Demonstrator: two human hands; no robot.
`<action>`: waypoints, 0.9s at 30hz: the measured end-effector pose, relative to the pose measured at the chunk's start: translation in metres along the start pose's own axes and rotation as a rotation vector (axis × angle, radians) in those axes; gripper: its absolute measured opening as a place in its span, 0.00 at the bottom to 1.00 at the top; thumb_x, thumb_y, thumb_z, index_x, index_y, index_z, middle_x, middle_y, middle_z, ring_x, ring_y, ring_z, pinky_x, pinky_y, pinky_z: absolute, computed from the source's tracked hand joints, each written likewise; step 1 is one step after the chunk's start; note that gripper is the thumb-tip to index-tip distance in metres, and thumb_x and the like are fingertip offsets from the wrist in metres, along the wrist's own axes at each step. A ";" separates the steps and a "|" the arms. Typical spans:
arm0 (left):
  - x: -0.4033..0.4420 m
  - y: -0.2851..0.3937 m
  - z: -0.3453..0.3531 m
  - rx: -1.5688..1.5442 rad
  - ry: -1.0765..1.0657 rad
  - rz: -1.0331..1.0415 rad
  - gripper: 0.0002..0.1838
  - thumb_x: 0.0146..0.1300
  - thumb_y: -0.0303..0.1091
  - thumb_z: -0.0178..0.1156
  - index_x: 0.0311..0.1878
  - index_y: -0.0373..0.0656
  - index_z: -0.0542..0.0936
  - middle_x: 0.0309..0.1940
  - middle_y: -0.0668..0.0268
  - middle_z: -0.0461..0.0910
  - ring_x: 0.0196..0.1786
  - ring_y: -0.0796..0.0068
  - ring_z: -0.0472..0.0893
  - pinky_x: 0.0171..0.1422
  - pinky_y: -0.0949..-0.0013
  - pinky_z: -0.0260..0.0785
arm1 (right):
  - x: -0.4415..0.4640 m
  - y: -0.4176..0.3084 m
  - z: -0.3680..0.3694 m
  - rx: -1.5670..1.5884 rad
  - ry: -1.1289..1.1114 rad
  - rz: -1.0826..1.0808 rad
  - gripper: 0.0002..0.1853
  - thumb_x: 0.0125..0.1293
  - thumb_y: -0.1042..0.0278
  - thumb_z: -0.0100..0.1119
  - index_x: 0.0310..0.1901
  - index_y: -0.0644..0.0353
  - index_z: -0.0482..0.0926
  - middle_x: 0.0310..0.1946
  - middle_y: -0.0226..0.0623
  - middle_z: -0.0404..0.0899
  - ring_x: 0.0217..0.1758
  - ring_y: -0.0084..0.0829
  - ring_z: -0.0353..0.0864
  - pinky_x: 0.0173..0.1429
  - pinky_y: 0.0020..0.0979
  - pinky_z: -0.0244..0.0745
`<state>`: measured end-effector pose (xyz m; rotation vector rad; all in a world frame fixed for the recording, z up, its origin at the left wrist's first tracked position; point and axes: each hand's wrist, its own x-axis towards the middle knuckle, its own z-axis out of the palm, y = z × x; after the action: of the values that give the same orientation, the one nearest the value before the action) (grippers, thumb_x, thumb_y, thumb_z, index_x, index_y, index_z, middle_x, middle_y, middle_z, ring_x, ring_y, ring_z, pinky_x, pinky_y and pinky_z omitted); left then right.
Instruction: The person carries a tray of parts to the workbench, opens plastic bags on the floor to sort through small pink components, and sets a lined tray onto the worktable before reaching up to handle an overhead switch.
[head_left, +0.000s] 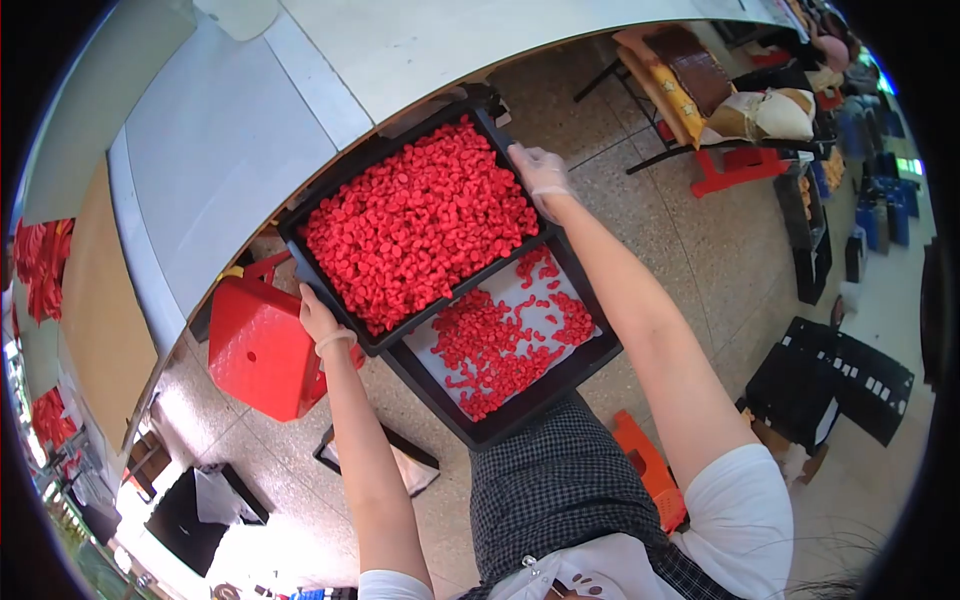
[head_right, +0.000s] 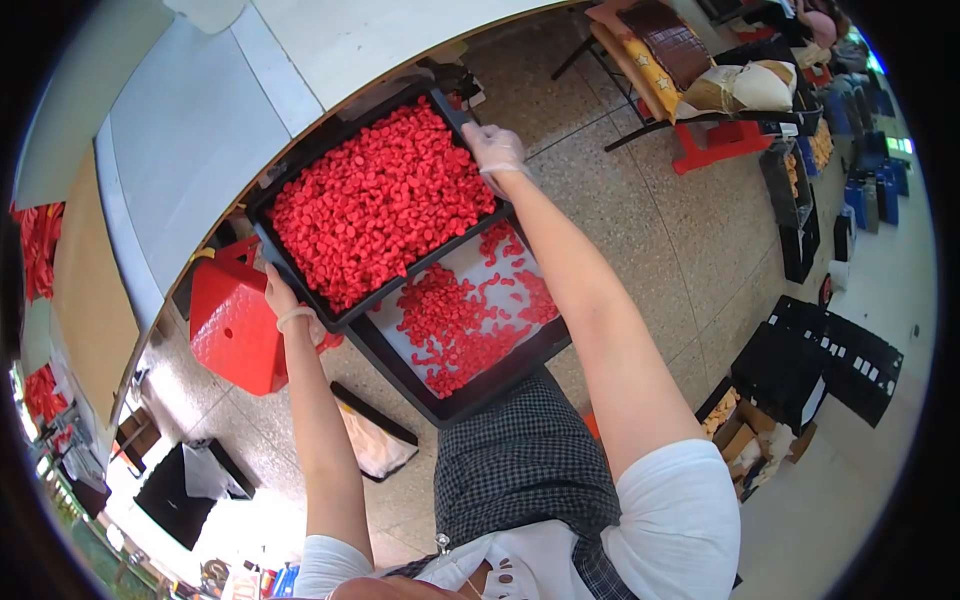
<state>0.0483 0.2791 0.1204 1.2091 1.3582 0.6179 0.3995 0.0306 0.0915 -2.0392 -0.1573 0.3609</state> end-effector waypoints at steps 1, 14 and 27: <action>0.000 -0.001 0.001 -0.028 -0.037 0.012 0.30 0.71 0.51 0.48 0.56 0.28 0.73 0.54 0.55 0.77 0.52 0.68 0.76 0.59 0.67 0.65 | -0.003 -0.004 0.004 -0.042 0.004 0.019 0.27 0.59 0.42 0.59 0.43 0.61 0.83 0.39 0.51 0.83 0.48 0.45 0.82 0.52 0.38 0.74; -0.150 -0.016 -0.039 -0.509 -0.185 -0.151 0.26 0.72 0.49 0.47 0.63 0.39 0.70 0.61 0.61 0.72 0.61 0.64 0.73 0.67 0.62 0.63 | -0.115 -0.034 -0.105 0.222 -0.043 0.117 0.17 0.58 0.54 0.66 0.33 0.62 0.80 0.26 0.35 0.78 0.31 0.26 0.72 0.38 0.35 0.70; -0.418 0.100 0.053 -0.513 -0.413 -0.147 0.29 0.72 0.52 0.41 0.66 0.41 0.67 0.63 0.57 0.71 0.62 0.59 0.73 0.68 0.58 0.64 | -0.201 0.012 -0.345 0.344 -0.131 0.323 0.13 0.61 0.59 0.64 0.36 0.62 0.80 0.24 0.28 0.77 0.27 0.19 0.72 0.32 0.28 0.67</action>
<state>0.0480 -0.0792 0.3632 0.7577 0.8585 0.5321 0.3189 -0.3171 0.2702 -1.6983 0.1494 0.6754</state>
